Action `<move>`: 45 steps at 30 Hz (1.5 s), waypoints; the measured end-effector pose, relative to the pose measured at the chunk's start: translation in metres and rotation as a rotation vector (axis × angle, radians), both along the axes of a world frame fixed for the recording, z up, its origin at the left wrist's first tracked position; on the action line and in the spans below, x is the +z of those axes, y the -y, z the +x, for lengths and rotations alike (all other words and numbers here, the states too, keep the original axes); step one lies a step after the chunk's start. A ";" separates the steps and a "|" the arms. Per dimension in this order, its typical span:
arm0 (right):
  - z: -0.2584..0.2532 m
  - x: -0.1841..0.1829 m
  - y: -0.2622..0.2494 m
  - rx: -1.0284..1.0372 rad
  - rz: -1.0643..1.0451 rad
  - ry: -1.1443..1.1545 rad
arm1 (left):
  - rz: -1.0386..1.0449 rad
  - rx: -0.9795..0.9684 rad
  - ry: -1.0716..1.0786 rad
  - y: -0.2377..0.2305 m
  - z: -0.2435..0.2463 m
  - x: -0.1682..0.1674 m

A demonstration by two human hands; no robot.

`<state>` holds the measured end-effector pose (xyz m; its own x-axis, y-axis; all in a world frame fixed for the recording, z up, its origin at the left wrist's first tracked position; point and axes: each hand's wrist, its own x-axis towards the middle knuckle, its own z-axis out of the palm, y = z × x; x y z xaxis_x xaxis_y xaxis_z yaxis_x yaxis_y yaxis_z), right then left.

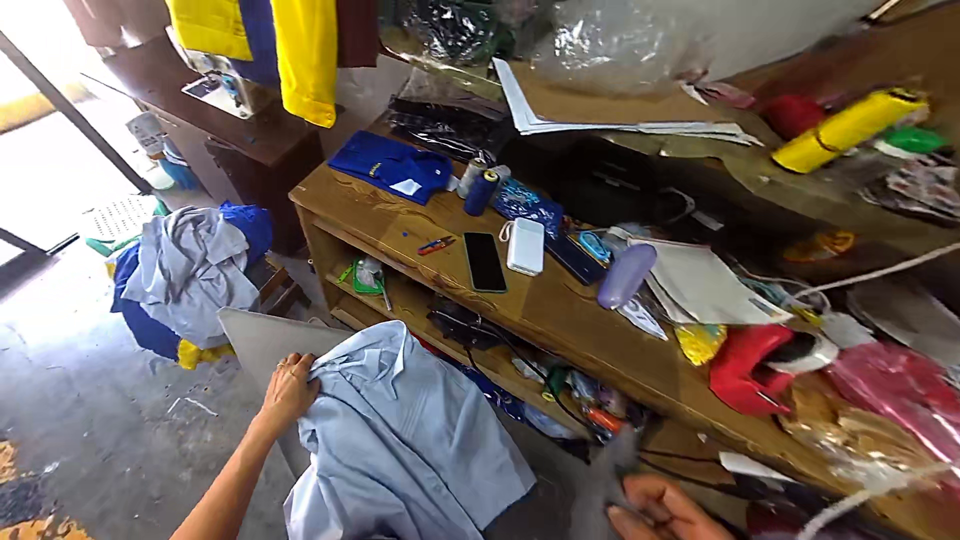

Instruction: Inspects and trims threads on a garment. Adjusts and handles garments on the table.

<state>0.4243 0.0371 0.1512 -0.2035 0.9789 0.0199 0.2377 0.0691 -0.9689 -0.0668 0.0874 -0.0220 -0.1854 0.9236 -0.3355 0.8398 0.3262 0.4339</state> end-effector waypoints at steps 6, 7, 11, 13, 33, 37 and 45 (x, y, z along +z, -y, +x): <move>-0.132 0.024 -0.145 -0.046 0.236 -0.041 | 0.169 0.091 0.039 0.009 0.007 -0.025; -0.159 0.015 -0.176 -0.044 0.206 -0.078 | 0.172 0.096 0.045 0.010 0.007 -0.025; -0.247 -0.012 -0.282 0.037 0.165 -0.135 | 0.205 0.096 0.062 0.013 0.008 -0.026; -0.276 -0.018 -0.328 0.040 0.259 -0.132 | 0.224 0.090 0.067 0.014 0.007 -0.026; -0.254 -0.170 -0.097 -0.111 -0.279 0.698 | 0.254 -0.302 0.448 -0.019 -0.070 0.045; -0.225 -0.168 -0.093 -0.318 -0.172 0.314 | 0.426 -0.464 0.387 -0.009 -0.073 0.025; -0.201 -0.149 -0.083 -0.341 -0.172 -0.064 | 0.292 -0.503 0.498 -0.016 -0.034 -0.008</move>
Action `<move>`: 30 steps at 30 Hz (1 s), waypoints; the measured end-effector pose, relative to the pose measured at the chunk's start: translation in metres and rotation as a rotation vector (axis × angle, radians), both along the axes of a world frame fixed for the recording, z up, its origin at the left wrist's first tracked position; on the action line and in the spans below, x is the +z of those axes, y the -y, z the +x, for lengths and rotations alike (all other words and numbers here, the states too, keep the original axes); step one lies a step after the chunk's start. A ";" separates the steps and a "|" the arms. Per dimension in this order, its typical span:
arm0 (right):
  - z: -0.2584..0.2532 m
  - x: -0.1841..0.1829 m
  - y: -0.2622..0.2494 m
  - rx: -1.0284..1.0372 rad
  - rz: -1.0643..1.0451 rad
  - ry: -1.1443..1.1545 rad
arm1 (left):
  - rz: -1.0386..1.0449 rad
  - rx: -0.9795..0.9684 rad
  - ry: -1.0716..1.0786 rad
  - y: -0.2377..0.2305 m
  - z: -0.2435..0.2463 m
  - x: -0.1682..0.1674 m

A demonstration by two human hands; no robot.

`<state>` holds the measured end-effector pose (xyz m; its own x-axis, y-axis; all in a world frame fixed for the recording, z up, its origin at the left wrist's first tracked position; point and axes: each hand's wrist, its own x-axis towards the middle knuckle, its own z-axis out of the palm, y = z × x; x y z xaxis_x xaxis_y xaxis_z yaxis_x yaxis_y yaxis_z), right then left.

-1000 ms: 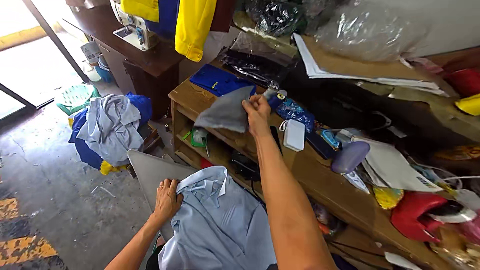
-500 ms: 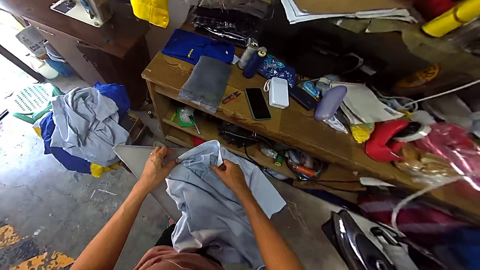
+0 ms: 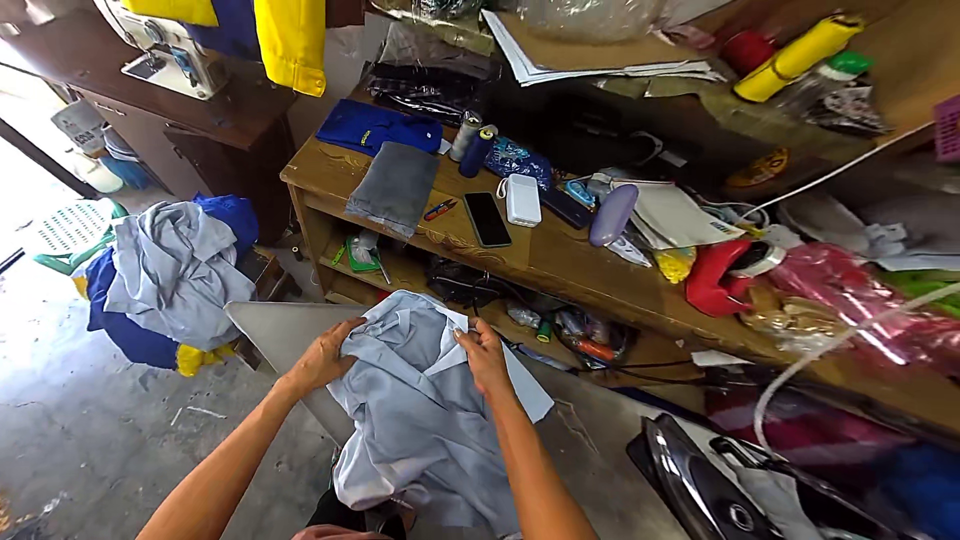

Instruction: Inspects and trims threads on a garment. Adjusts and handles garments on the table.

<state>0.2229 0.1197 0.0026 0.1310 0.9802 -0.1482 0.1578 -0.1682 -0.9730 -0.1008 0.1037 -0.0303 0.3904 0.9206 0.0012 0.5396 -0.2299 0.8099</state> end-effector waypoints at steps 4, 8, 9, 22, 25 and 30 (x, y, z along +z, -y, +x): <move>0.034 0.074 0.010 0.000 0.154 -0.051 | 0.317 -0.030 0.067 0.011 0.042 0.078; 0.073 0.195 0.015 0.002 0.390 -0.075 | 0.661 -0.139 -0.006 0.030 0.072 0.199; 0.080 0.226 0.020 0.038 0.475 -0.065 | 0.739 -0.144 -0.033 0.039 0.079 0.230; 0.067 0.197 0.077 0.432 0.487 0.102 | 0.509 -0.333 -0.401 0.083 0.171 0.260; 0.084 0.077 0.063 0.197 0.113 0.085 | -0.153 -0.423 -0.050 0.025 0.153 0.160; 0.087 0.011 0.081 0.079 -0.037 0.107 | -0.302 -0.188 0.330 0.005 0.113 0.064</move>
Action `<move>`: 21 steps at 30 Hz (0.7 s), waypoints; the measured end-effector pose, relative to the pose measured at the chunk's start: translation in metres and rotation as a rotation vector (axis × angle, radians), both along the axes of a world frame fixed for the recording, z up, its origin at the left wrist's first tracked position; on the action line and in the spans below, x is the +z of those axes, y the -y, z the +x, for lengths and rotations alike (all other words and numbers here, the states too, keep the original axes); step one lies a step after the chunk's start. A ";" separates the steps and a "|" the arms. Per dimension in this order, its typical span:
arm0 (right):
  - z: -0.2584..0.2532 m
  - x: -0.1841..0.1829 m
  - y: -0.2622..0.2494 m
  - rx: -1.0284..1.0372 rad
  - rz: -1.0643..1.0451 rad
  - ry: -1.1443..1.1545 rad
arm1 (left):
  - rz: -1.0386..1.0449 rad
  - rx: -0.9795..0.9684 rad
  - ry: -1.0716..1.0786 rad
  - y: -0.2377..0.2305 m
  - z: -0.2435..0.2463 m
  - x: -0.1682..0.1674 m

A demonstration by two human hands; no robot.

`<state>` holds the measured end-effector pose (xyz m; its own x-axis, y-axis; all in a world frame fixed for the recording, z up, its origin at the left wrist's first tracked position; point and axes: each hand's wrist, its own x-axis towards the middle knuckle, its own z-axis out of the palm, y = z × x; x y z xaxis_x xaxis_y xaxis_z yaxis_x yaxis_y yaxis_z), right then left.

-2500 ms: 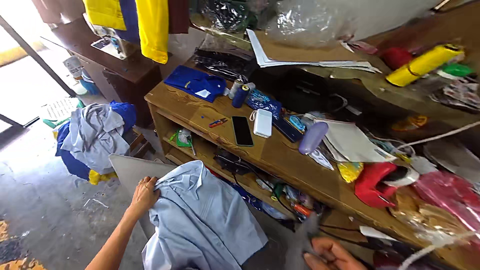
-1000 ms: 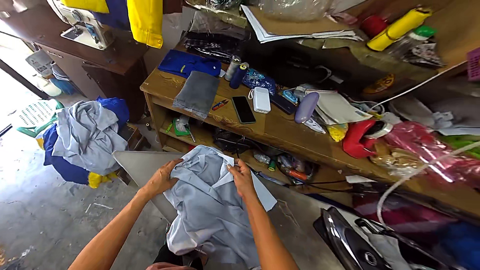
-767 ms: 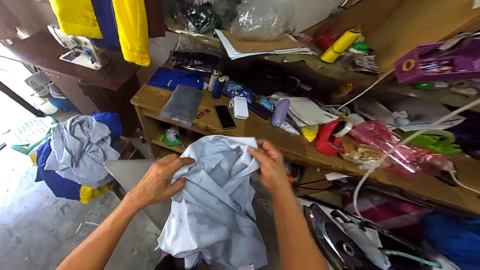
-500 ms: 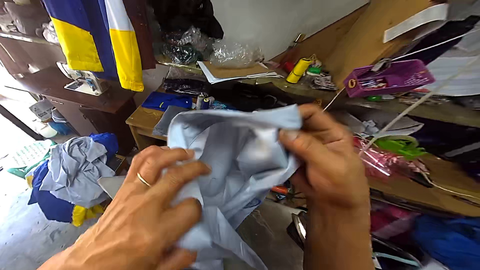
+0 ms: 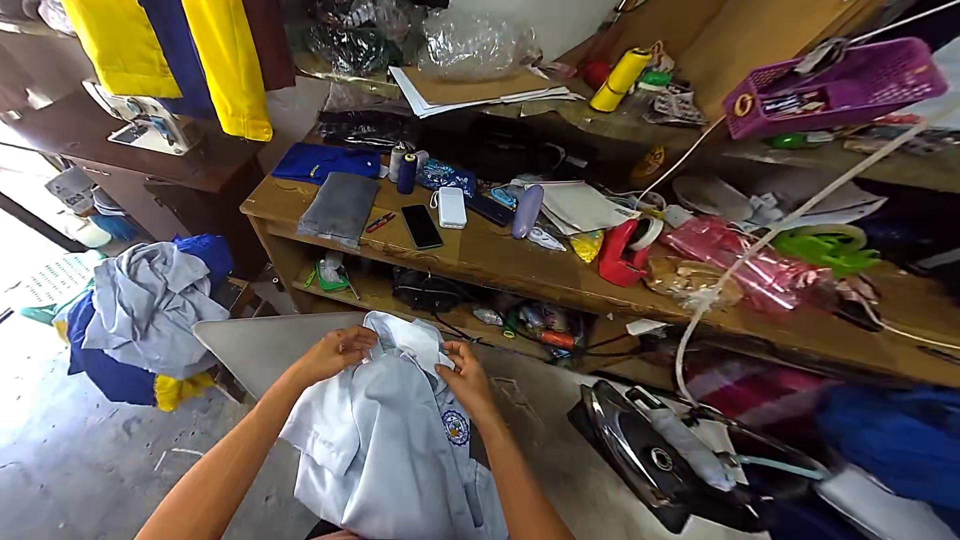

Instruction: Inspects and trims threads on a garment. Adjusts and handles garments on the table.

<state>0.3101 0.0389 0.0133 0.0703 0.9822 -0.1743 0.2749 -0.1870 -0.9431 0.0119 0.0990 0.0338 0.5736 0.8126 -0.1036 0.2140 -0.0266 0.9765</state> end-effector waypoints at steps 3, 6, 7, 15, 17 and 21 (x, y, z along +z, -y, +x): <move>0.002 -0.003 0.000 -0.033 0.035 0.084 | 0.106 0.074 -0.128 0.000 0.010 -0.011; 0.004 0.002 -0.001 -0.113 -0.014 0.128 | 0.235 0.053 -0.350 -0.004 0.041 -0.017; 0.006 0.001 0.001 -0.137 -0.037 0.124 | 0.241 0.042 -0.464 -0.006 0.052 -0.021; 0.004 0.001 0.007 -0.257 0.216 0.068 | 0.153 0.051 -0.681 -0.008 0.098 -0.023; 0.007 0.022 0.000 -0.251 0.300 0.121 | 0.338 0.117 -0.602 -0.004 0.088 0.006; 0.018 0.085 -0.022 -0.167 0.506 0.101 | 0.694 0.219 -0.258 -0.002 0.060 0.092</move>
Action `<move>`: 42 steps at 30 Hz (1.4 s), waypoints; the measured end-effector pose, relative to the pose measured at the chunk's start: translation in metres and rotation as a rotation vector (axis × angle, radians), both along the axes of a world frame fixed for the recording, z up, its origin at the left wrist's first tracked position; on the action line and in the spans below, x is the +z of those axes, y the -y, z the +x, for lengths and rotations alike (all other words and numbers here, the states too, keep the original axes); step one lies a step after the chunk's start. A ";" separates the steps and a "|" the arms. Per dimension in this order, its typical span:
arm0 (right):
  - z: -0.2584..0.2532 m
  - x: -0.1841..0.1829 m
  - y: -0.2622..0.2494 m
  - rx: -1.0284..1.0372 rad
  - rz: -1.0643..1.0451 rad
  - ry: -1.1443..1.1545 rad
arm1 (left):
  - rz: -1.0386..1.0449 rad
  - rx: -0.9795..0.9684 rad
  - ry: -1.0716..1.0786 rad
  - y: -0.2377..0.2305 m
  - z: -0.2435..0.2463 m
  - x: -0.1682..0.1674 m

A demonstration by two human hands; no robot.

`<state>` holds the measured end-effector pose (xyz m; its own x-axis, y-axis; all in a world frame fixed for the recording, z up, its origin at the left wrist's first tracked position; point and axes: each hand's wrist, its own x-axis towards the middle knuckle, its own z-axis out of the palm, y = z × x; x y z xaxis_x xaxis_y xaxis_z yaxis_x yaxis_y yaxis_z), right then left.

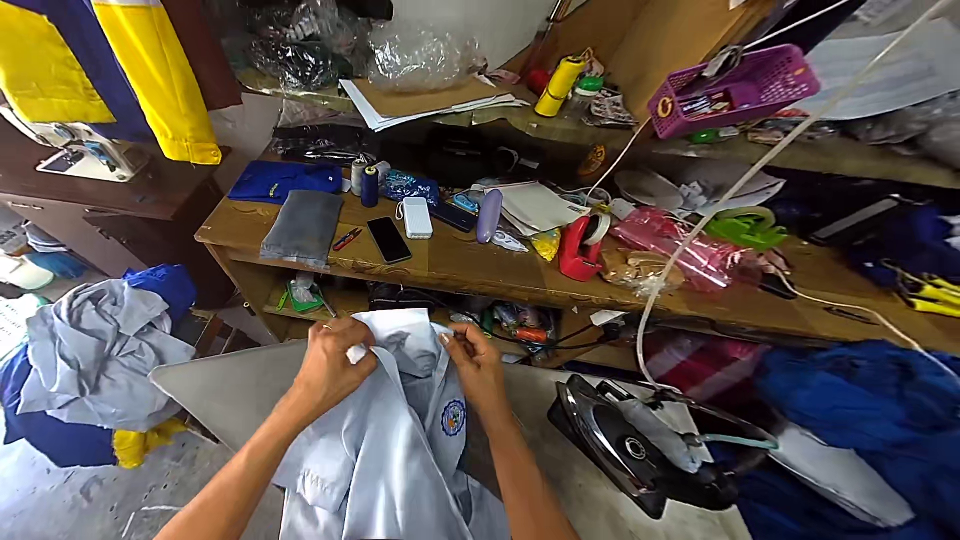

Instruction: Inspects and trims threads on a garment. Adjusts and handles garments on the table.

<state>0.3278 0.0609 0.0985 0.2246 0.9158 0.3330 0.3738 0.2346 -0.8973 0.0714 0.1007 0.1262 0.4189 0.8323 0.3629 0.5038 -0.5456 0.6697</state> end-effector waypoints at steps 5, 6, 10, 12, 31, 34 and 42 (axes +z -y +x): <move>0.025 0.138 -0.019 -0.011 0.274 0.097 | 0.228 -0.283 0.369 0.024 -0.044 0.143; 0.027 0.164 -0.017 0.048 0.339 0.063 | 0.300 -0.305 0.376 0.035 -0.051 0.167; 0.014 0.219 -0.005 0.427 0.447 -0.113 | 0.518 -0.408 0.207 0.068 -0.053 0.216; -0.001 0.205 -0.003 0.513 0.365 -0.077 | 0.496 -0.518 -0.054 0.068 -0.034 0.213; -0.064 0.088 0.062 0.527 0.305 -0.177 | 0.214 -0.314 0.180 0.059 -0.020 0.095; -0.062 0.093 0.061 0.525 0.353 -0.065 | 0.135 -0.339 0.090 0.057 -0.023 0.102; -0.067 0.121 0.043 0.374 0.541 0.050 | 0.519 -0.288 -0.144 0.042 -0.021 0.172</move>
